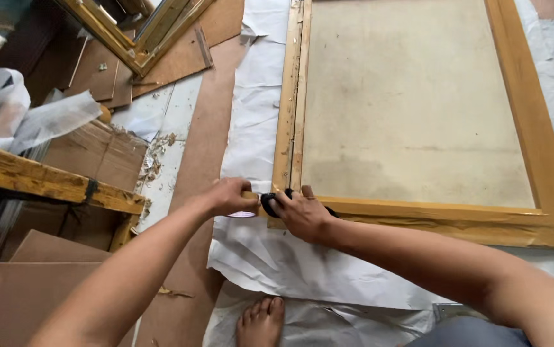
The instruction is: The person applies clear packing tape along the edges of a wooden frame and wipes the taped areas with a black cloth. The person repeatedly tapes and wipes the frame's perimeter, smoothing the tape and cleaning the surface.
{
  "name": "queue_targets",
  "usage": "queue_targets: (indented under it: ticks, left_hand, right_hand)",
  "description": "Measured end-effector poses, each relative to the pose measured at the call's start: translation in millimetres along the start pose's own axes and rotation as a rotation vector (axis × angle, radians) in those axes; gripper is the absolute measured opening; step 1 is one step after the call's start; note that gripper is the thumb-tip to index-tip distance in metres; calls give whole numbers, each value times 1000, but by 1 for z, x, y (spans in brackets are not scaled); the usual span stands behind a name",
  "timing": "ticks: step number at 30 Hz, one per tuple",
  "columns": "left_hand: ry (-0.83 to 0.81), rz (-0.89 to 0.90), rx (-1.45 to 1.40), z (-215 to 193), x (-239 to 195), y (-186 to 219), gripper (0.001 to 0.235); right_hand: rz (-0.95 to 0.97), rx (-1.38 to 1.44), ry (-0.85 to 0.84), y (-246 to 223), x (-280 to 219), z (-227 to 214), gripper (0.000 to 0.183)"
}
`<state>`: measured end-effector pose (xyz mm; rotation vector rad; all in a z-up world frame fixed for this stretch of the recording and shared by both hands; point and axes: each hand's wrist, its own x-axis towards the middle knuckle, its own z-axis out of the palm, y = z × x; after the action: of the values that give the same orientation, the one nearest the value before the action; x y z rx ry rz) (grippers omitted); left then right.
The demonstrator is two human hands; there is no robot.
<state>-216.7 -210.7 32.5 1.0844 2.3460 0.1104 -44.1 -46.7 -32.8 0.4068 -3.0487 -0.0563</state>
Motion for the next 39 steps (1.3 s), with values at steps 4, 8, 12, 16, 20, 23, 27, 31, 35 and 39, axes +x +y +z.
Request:
queue_targets:
  ticks: [4, 8, 12, 16, 20, 23, 27, 31, 35, 39]
  left_hand:
    - [-86, -94, 77, -8, 2, 2, 49]
    - [-80, -99, 103, -8, -2, 6, 46]
    - [-107, -151, 73, -7, -1, 11, 44]
    - [21, -7, 249, 8, 22, 41, 55]
    - [152, 282, 157, 13, 36, 122, 56]
    - [262, 583, 184, 44, 62, 191, 53]
    - [205, 829, 193, 74, 89, 290, 60]
    - [80, 1000, 199, 80, 84, 369, 60]
    - [25, 1135, 237, 111, 86, 398, 63]
    - [-10, 1072, 298, 134, 64, 378, 58]
  right_hand:
    - [-124, 21, 8, -8, 2, -9, 34]
    - [-12, -155, 59, 5, 20, 19, 29]
    - [-20, -116, 44, -5, -3, 8, 29]
    - [23, 35, -180, -12, -60, -27, 42]
    - [491, 728, -520, 20, -121, -50, 63]
    - [903, 1359, -331, 68, -191, -38, 36]
    - [1278, 719, -20, 169, -314, -12, 49]
    - [1704, 362, 75, 211, -447, -8, 16]
    - [1660, 286, -43, 208, -487, -3, 33]
    - [1716, 319, 30, 221, -485, 9, 29]
